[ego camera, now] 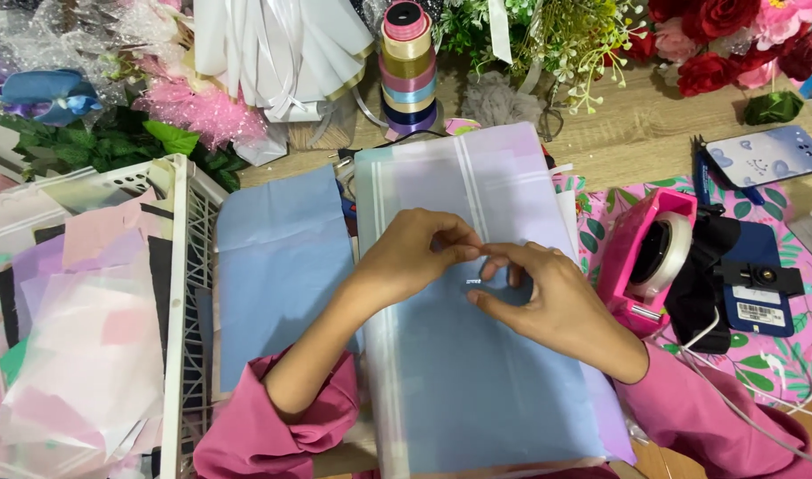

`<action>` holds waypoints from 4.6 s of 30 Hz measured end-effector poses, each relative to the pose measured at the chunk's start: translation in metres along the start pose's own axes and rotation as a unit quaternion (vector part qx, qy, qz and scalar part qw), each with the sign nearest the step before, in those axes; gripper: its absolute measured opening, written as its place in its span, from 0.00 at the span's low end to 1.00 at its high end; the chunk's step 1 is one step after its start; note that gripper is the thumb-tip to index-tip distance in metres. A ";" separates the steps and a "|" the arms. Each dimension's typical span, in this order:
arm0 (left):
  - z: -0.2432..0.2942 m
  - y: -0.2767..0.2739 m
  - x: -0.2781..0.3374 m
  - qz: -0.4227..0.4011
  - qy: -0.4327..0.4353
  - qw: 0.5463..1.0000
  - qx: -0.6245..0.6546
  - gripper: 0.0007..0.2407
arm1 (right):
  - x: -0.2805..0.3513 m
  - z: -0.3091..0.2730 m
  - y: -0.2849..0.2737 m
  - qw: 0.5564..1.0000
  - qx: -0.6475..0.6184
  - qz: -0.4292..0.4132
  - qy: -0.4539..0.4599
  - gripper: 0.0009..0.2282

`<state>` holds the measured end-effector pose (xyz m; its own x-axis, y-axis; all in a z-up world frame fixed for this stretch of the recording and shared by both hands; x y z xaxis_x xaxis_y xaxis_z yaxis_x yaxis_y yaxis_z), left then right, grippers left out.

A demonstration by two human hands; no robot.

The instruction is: The person wraps a rectangular box with light blue tissue paper and secures it with clear tape. They fold the paper edges neatly and apply tape to seal the package, then flip it over to wrap the other side.

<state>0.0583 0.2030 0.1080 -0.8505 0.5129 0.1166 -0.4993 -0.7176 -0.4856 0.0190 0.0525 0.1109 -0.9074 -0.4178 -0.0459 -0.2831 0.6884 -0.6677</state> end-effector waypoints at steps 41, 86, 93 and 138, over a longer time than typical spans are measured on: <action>-0.007 0.000 -0.007 0.075 -0.053 0.991 -0.093 0.06 | 0.009 -0.007 0.003 0.983 0.091 0.008 -0.158 0.07; -0.015 0.029 0.010 0.211 0.029 0.899 -0.384 0.04 | 0.009 -0.004 -0.006 0.977 0.103 -0.027 -0.187 0.11; -0.002 0.032 0.043 0.166 0.020 0.923 -0.346 0.11 | 0.007 -0.019 -0.010 0.996 0.053 -0.065 -0.038 0.13; -0.110 0.020 0.289 0.461 -0.071 0.862 -0.199 0.25 | -0.016 -0.133 0.164 0.890 0.217 -0.250 -0.314 0.24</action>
<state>-0.1790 0.3884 0.0370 -0.8811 -0.2728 -0.3864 0.4721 -0.5563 -0.6838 -0.0540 0.2507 0.1013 -0.3114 -0.9500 0.0223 -0.3321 0.0868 -0.9392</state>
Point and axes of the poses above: each hand's wrist, its own x-axis away from the middle knuckle, its own y-axis out of the palm, z = x × y, the point moved 7 cm from there along -x, towards the middle knuckle, and after that the axes turned 8 degrees about -z, right-handed, at the moved point
